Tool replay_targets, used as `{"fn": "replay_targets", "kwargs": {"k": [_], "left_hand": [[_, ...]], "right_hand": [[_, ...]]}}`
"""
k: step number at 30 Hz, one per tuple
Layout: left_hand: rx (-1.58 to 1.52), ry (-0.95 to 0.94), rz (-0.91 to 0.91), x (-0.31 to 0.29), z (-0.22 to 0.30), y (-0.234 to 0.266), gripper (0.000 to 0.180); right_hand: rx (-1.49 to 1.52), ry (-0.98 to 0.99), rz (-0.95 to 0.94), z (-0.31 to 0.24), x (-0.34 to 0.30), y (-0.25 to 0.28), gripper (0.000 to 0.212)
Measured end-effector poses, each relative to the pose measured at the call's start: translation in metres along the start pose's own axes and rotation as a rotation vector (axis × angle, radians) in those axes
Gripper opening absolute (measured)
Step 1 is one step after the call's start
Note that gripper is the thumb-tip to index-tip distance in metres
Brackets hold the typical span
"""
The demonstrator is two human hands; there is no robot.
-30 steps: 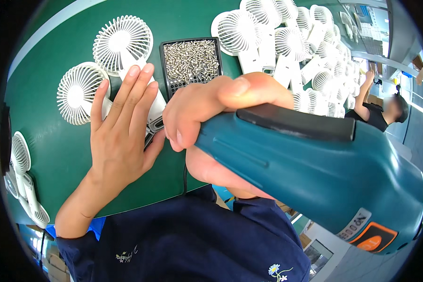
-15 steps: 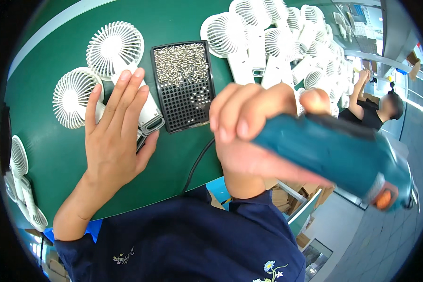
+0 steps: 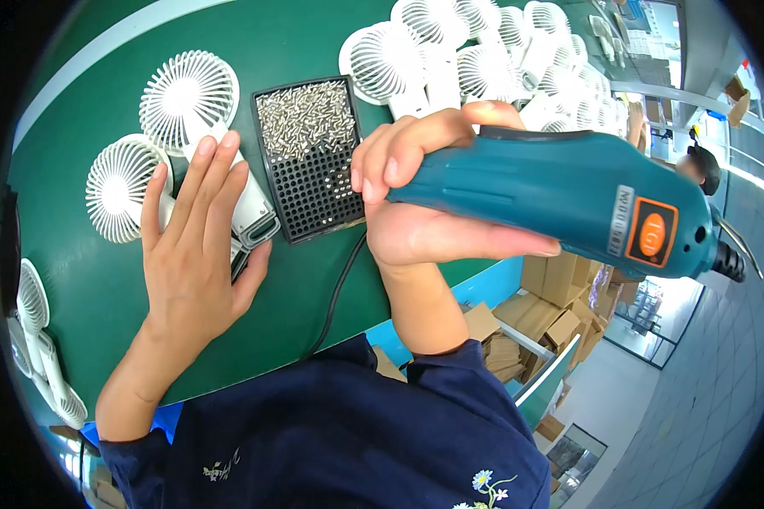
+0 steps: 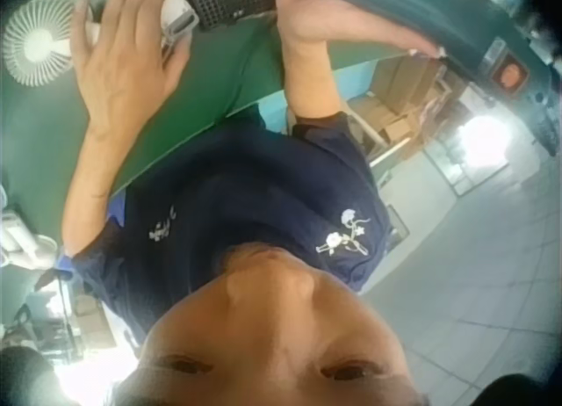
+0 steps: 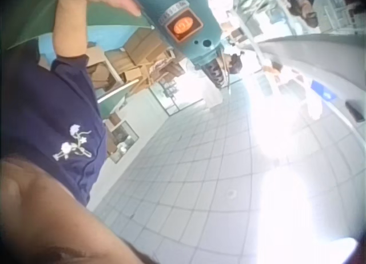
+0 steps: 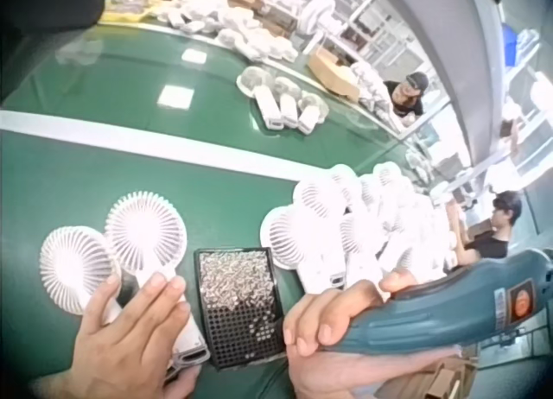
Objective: Assembling small handheld fans using an electric screwdriver on a production assembly line.
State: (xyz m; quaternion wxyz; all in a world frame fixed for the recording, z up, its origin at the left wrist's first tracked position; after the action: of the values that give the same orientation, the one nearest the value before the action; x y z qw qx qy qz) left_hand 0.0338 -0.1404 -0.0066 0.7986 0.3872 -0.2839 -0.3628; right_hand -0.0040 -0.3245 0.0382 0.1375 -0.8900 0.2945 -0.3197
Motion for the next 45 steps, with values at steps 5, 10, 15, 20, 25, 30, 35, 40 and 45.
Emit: {"fn": "replay_targets", "kwargs": {"k": [5, 10, 15, 20, 25, 30, 35, 40, 45], "left_hand": [[-0.001, 0.01, -0.008, -0.001, -0.001, -0.001, 0.069], [0.002, 0.004, -0.014, 0.0, 0.001, -0.001, 0.069], [-0.002, -0.001, -0.014, -0.001, 0.0, -0.002, 0.069], [-0.002, -0.002, -0.008, 0.0, 0.001, -0.001, 0.069], [-0.008, 0.001, -0.01, 0.0, 0.0, -0.001, 0.07], [-0.022, -0.004, 0.012, -0.001, 0.0, 0.001, 0.07], [-0.031, -0.032, 0.02, -0.003, 0.001, 0.003, 0.068], [-0.032, -0.025, 0.045, -0.006, -0.005, 0.004, 0.064], [-0.067, -0.064, 0.082, -0.001, -0.001, 0.007, 0.064]], "right_hand": [[-0.022, -0.018, 0.047, 0.002, 0.0, 0.008, 0.105], [-0.077, -0.057, 0.07, 0.005, 0.003, 0.015, 0.092], [-0.181, -0.056, 0.051, 0.004, 0.004, 0.014, 0.085], [-0.114, -0.107, 0.131, 0.009, 0.003, 0.021, 0.086], [0.02, -0.003, 0.0, 0.004, -0.001, 0.002, 0.101], [-0.047, 0.08, -0.051, -0.003, -0.005, -0.01, 0.107], [0.022, 0.06, -0.051, -0.019, -0.003, -0.014, 0.103], [-0.027, -0.007, -0.323, -0.028, -0.018, -0.058, 0.077], [-0.042, -0.025, -0.539, -0.026, -0.037, -0.084, 0.072]]}}
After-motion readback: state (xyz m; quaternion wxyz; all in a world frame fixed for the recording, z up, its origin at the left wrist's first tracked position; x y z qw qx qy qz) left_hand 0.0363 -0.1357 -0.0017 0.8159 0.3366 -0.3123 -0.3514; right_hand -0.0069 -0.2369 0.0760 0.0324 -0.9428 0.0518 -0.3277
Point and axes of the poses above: each hand's wrist, its own x-axis towards the middle knuckle, its own y-axis out of the back of the hand, z = x × y, the point moved 9 cm from there along x, towards the middle knuckle, and after that the axes turned 9 degrees about -x, right-handed, at the moved point
